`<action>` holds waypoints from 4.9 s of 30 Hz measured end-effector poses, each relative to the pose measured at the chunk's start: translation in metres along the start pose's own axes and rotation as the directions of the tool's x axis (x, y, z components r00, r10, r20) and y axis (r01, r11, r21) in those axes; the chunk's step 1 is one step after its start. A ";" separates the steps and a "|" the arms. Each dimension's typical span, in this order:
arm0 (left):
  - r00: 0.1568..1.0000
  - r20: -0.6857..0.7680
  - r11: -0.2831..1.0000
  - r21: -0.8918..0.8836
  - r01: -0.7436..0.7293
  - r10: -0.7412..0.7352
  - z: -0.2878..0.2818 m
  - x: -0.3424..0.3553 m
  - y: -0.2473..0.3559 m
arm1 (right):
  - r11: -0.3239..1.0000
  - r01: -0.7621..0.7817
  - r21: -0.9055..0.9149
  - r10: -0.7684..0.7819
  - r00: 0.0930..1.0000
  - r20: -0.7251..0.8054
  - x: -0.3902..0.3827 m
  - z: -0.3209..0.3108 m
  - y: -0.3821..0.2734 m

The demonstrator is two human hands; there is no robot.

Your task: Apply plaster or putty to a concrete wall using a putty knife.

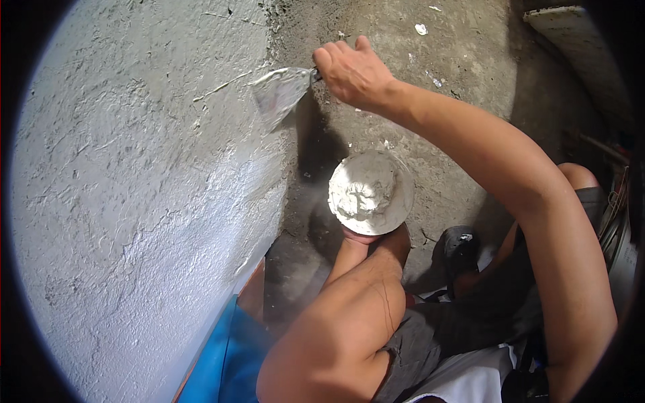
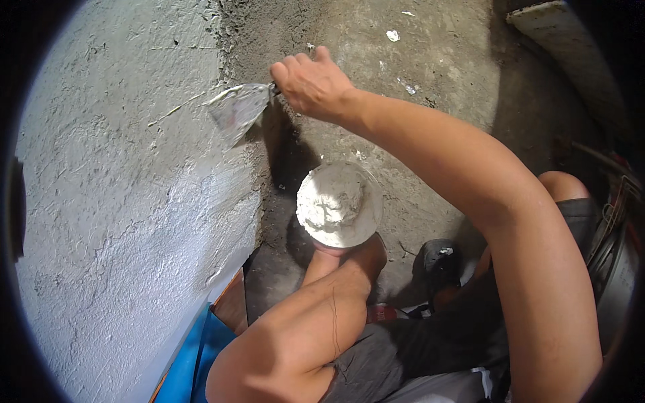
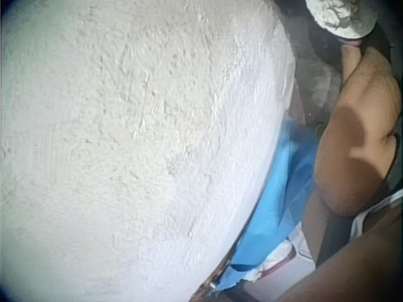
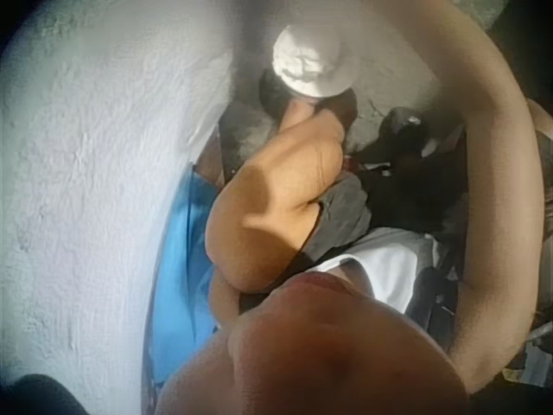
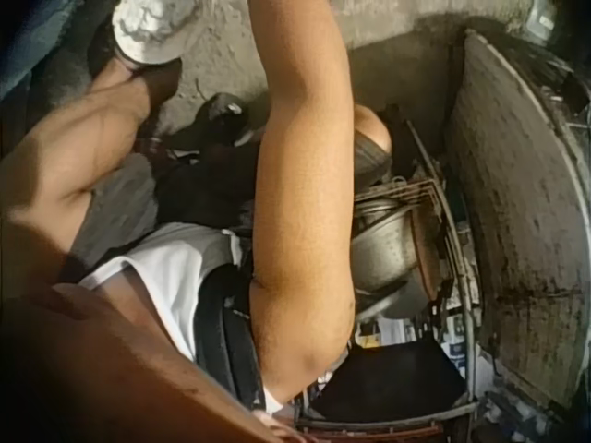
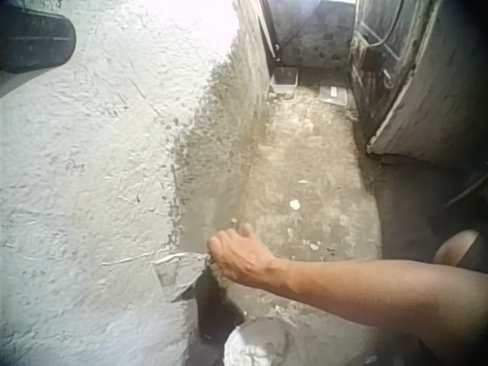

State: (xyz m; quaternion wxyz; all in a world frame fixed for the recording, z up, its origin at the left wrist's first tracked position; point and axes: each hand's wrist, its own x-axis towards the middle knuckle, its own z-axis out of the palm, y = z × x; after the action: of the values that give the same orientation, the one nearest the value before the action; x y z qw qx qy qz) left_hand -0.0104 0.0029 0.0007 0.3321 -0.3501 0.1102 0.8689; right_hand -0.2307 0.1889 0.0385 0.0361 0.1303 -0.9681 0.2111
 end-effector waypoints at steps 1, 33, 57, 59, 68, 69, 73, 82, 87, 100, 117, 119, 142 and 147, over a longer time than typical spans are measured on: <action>0.998 -0.044 0.994 -0.102 0.048 -0.052 0.004 0.000 -0.001 | 1.000 -0.002 -0.002 0.002 1.000 0.004 -0.004 0.004 0.007; 0.957 0.237 0.885 0.393 -0.251 0.166 -0.005 -0.006 -0.002 | 0.944 -0.064 0.322 0.167 0.938 -0.305 0.021 -0.045 -0.004; 0.997 0.020 0.997 -0.031 -0.077 0.078 0.011 -0.006 -0.008 | 0.970 -0.233 0.076 0.233 0.972 0.007 -0.006 -0.033 0.010; 1.000 0.000 0.994 -0.107 -0.011 0.011 -0.011 -0.007 0.000 | 0.973 -0.221 0.064 0.222 0.975 0.004 -0.025 -0.009 0.037; 0.999 0.033 0.996 -0.086 -0.006 0.009 -0.008 -0.008 -0.002 | 0.953 0.302 0.035 -0.303 0.951 0.056 -0.029 0.000 -0.002; 0.999 0.030 0.996 -0.086 -0.012 0.015 -0.011 -0.005 0.001 | 0.943 0.329 0.036 -0.331 0.940 0.081 -0.021 0.000 -0.013; 0.998 0.047 0.997 -0.067 -0.042 0.045 -0.005 -0.003 -0.003 | 0.961 0.200 -0.189 -0.160 0.965 0.208 -0.004 0.010 -0.003; 0.998 0.047 0.993 -0.116 -0.030 0.036 -0.012 -0.007 -0.007 | 0.990 0.024 -0.139 -0.015 0.998 0.060 -0.043 -0.028 0.118; 1.000 0.024 0.994 -0.108 0.005 -0.002 -0.005 -0.006 -0.002 | 0.988 0.090 0.126 -0.106 0.987 0.121 -0.046 -0.081 0.121; 0.965 0.251 0.989 -0.139 -0.046 0.080 -0.016 -0.007 -0.004 | 0.362 -0.705 0.610 0.074 0.674 0.735 -0.100 -0.147 0.108; 0.957 0.215 0.970 -0.185 -0.156 0.195 0.024 0.005 0.018 | 0.911 -0.091 0.402 -0.175 0.797 0.578 -0.102 -0.156 0.056; 0.944 0.262 0.977 -0.130 -0.169 0.198 0.035 0.009 0.021 | 0.918 -0.067 0.391 -0.191 0.789 0.584 -0.101 -0.164 0.047; 0.944 0.311 0.979 -0.197 -0.053 0.113 0.071 0.016 0.027 | 0.970 0.199 0.137 -0.237 0.891 0.386 -0.105 -0.175 0.014; 0.935 0.323 0.980 -0.176 -0.089 0.142 0.079 0.017 0.023 | 0.968 0.180 0.176 -0.240 0.869 0.434 -0.109 -0.173 0.012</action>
State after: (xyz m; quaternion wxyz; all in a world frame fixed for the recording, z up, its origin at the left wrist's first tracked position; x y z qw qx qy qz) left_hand -0.0766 0.0275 0.0460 0.2654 -0.2158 0.0033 0.9397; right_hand -0.1263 0.2979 0.1772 -0.1754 0.2823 -0.9142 0.2321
